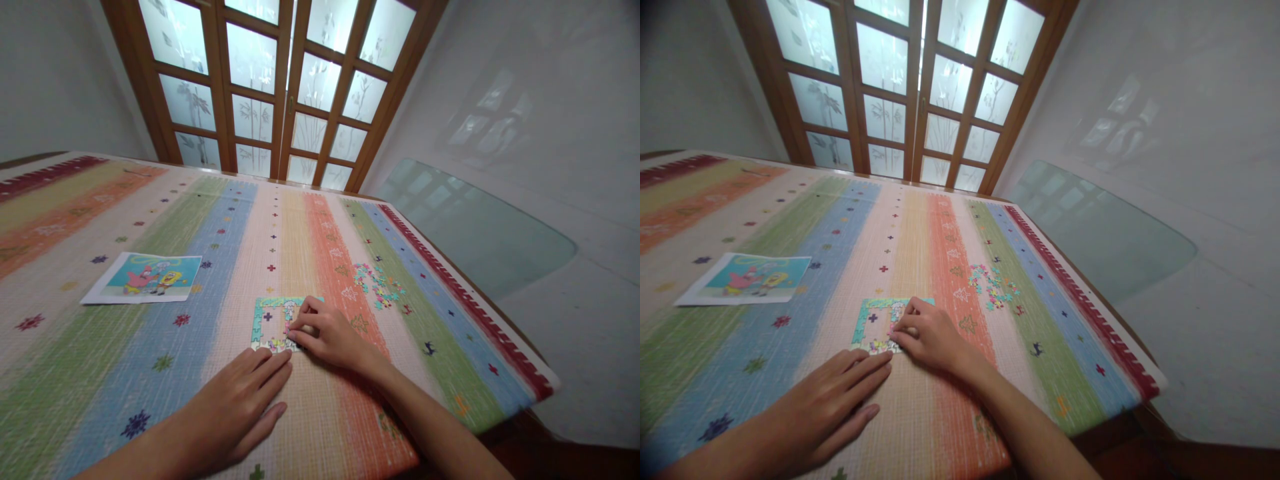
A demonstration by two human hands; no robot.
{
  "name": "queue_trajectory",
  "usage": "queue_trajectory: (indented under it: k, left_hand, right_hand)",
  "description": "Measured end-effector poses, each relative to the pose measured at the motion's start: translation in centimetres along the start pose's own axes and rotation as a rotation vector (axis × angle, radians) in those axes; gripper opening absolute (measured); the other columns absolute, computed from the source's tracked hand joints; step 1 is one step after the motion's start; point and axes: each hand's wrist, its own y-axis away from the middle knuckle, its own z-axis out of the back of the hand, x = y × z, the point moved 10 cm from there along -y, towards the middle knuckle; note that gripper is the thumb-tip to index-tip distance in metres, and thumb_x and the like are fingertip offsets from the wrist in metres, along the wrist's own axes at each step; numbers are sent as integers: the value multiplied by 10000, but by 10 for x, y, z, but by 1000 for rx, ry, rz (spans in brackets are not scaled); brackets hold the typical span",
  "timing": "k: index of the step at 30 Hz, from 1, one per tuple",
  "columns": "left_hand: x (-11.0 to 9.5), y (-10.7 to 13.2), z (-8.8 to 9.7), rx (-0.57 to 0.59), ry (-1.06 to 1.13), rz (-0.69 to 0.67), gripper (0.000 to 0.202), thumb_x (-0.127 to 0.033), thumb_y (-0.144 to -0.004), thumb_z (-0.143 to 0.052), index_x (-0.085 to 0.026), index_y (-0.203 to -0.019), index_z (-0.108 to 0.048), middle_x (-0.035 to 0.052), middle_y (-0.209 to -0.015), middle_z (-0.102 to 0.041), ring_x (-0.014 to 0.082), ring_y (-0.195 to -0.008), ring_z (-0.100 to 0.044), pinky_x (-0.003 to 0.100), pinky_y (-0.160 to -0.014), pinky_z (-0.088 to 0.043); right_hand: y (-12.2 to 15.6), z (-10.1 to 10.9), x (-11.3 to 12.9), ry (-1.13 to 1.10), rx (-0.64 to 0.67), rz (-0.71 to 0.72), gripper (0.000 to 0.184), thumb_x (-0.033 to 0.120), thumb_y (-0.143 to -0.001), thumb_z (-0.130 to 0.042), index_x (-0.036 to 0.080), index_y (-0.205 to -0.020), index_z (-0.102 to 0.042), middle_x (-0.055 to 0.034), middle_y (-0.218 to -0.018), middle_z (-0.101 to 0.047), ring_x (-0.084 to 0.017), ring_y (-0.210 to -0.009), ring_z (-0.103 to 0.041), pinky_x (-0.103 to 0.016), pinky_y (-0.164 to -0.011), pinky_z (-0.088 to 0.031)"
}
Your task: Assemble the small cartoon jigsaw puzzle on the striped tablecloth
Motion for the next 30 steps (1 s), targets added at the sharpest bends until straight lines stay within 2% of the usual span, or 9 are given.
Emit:
queue_trajectory:
  k: [7,15,21,30]
  left_hand:
    - [-1,-2,4,-23,12,5,419,-233,-1076,-409,-144,-1475,-498,138,-1294,-689,281,-1069,-649,441,-916,-561]
    - [1,0,1,-1,11,6,417,-235,-1060,-443,-147,-1461,-515,133,-1300,-690,286,-1077,-649,450,-921,-558]
    - [0,2,-3,33,-26,0,362,-237,-1058,-441,-115,-1370,-577,145,-1321,-685,287,-1100,-649,452,-945,-562]
    - [0,2,-1,-3,-5,-3,436,-234,-1057,-455,-138,-1479,-505,136,-1323,-682,283,-1107,-647,453,-945,-556]
  right_hand:
    - [1,-1,6,12,-29,65,134,228,-966,-684,177,-919,-799,-56,-876,-646,-166,-800,-609,-301,-739,-482]
    - [-1,-3,5,38,15,-16,117,139,-908,-698,173,-865,-801,-57,-850,-679,-167,-796,-623,-294,-745,-484]
    - [-1,0,0,-5,-12,-31,168,112,-894,-669,185,-938,-814,-48,-829,-677,-160,-775,-622,-291,-739,-491]
    - [0,1,1,45,8,42,254,50,-819,-607,193,-869,-811,-55,-862,-651,-173,-802,-612,-308,-736,-484]
